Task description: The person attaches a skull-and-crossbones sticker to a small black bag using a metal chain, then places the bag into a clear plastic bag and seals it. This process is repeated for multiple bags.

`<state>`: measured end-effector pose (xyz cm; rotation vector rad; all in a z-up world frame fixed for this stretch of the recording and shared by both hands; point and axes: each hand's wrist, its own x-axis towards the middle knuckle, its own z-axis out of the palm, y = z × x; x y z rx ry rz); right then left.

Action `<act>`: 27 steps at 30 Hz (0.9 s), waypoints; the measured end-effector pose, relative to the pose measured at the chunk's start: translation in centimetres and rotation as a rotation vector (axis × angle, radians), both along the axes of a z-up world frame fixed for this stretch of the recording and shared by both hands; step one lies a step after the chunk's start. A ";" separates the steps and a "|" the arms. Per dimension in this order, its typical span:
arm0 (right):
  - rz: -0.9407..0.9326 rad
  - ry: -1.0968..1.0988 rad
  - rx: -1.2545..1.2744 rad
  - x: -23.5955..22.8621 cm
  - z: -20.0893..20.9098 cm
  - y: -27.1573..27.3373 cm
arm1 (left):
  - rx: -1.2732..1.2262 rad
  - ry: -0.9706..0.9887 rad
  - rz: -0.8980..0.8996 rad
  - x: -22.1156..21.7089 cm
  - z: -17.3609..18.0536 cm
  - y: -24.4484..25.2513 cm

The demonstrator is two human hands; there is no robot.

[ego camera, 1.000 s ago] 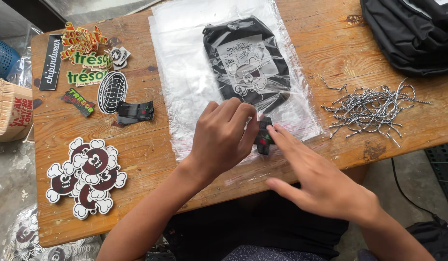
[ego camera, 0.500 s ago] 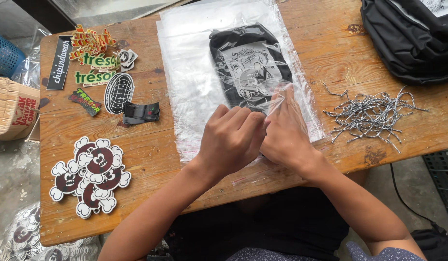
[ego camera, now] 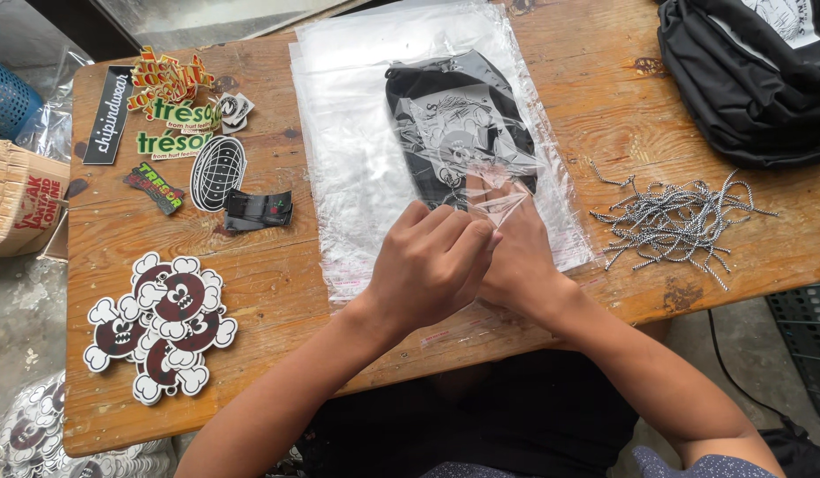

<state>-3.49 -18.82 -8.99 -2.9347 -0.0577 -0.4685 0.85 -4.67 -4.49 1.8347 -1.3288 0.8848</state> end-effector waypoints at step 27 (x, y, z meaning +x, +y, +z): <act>0.168 -0.111 -0.481 4.4 -1.0 -2.7 | 0.018 -0.017 -0.019 0.0 -0.4 -0.2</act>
